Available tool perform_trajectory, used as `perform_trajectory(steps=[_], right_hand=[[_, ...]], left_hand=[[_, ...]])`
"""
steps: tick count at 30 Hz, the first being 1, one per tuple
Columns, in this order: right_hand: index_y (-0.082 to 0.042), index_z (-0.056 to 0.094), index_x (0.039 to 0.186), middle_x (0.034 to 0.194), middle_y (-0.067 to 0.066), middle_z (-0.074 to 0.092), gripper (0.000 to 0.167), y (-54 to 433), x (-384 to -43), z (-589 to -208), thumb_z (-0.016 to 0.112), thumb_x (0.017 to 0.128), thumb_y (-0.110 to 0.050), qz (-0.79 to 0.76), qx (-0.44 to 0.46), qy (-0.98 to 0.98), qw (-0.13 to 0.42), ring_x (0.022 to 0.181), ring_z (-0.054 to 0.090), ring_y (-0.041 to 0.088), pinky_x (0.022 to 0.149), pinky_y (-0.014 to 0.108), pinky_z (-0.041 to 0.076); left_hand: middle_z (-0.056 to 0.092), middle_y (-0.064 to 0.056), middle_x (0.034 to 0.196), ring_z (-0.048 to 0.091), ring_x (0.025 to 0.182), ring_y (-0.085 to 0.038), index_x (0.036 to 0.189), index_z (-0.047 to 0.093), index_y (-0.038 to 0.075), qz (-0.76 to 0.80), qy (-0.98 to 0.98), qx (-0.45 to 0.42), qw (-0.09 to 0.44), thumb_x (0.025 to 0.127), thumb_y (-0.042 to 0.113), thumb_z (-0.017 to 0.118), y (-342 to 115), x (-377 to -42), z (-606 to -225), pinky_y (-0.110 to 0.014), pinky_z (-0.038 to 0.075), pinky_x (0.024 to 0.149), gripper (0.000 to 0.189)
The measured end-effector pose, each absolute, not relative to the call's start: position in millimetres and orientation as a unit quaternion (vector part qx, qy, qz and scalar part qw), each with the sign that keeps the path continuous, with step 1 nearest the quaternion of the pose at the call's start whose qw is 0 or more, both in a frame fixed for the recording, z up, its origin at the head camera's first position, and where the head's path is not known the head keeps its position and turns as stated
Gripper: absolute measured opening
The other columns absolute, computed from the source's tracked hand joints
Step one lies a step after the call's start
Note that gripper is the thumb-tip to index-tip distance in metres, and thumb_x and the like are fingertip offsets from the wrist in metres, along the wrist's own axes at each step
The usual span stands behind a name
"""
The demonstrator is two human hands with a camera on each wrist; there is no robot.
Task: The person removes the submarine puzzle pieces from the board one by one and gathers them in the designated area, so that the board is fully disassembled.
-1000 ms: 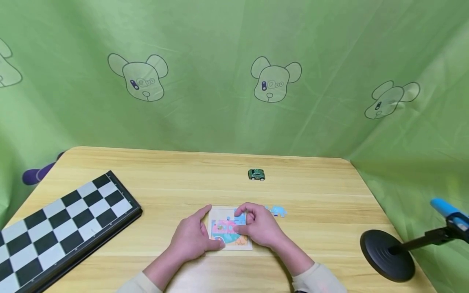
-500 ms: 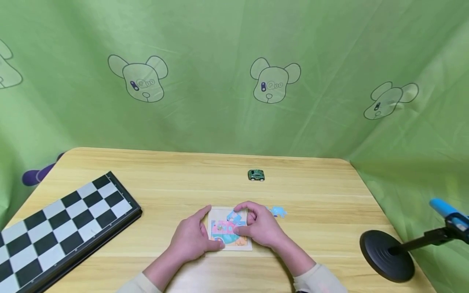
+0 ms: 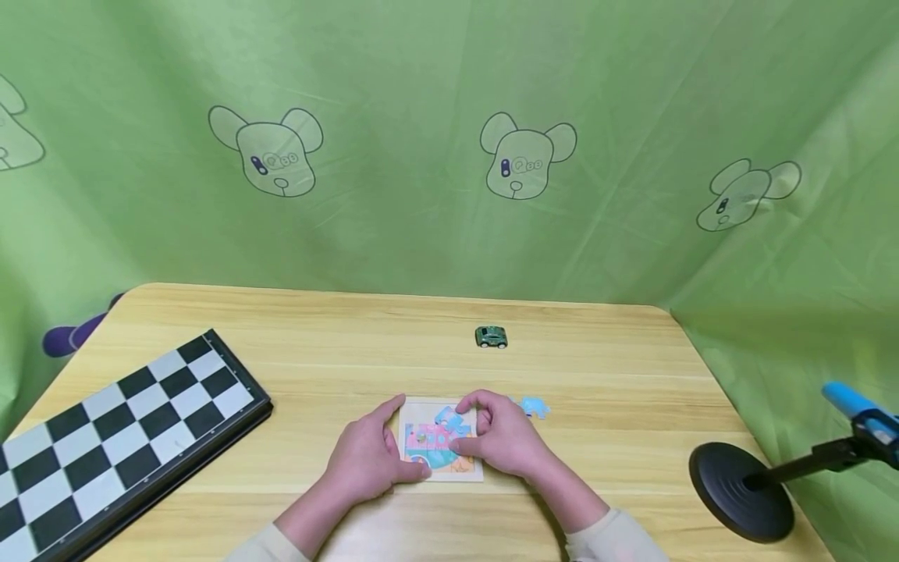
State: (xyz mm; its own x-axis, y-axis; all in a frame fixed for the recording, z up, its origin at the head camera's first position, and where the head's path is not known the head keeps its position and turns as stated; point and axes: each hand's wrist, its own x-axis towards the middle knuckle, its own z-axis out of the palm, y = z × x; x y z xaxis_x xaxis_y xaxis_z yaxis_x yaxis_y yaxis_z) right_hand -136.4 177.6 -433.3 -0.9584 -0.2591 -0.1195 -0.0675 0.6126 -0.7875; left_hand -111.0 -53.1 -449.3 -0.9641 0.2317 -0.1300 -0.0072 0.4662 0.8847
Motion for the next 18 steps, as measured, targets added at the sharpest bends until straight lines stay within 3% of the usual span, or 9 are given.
perform_trajectory(steps=[10, 18], right_hand=[[-0.01, 0.069, 0.097, 0.057, -0.003, 0.04, 0.029, 181.1, -133.4, -434.9, 0.088, 0.075, -0.012, -0.444, -0.109, 0.882, 0.119, 0.051, 0.035, 0.011, 0.056, 0.028, 0.036], [-0.009, 0.069, 0.109, 0.059, -0.003, 0.039, 0.038, 177.0, -135.5, -434.4, 0.086, 0.076, -0.007, -0.454, -0.11, 0.877, 0.115, 0.051, 0.035, 0.011, 0.059, 0.028, 0.039]], left_hand=[[0.057, -0.001, 0.064, 0.053, 0.046, -0.016, 0.151, 0.041, 0.004, 0.503, 0.854, 0.06, 0.116, 0.06, 0.024, 0.096, -52.3, -112.2, -449.5, -0.029, 0.04, 0.043, 0.108], [0.056, -0.001, 0.063, 0.052, 0.046, -0.016, 0.151, 0.041, 0.004, 0.496, 0.859, 0.061, 0.112, 0.059, 0.026, 0.096, -52.0, -111.1, -448.8, -0.03, 0.04, 0.043, 0.11]])
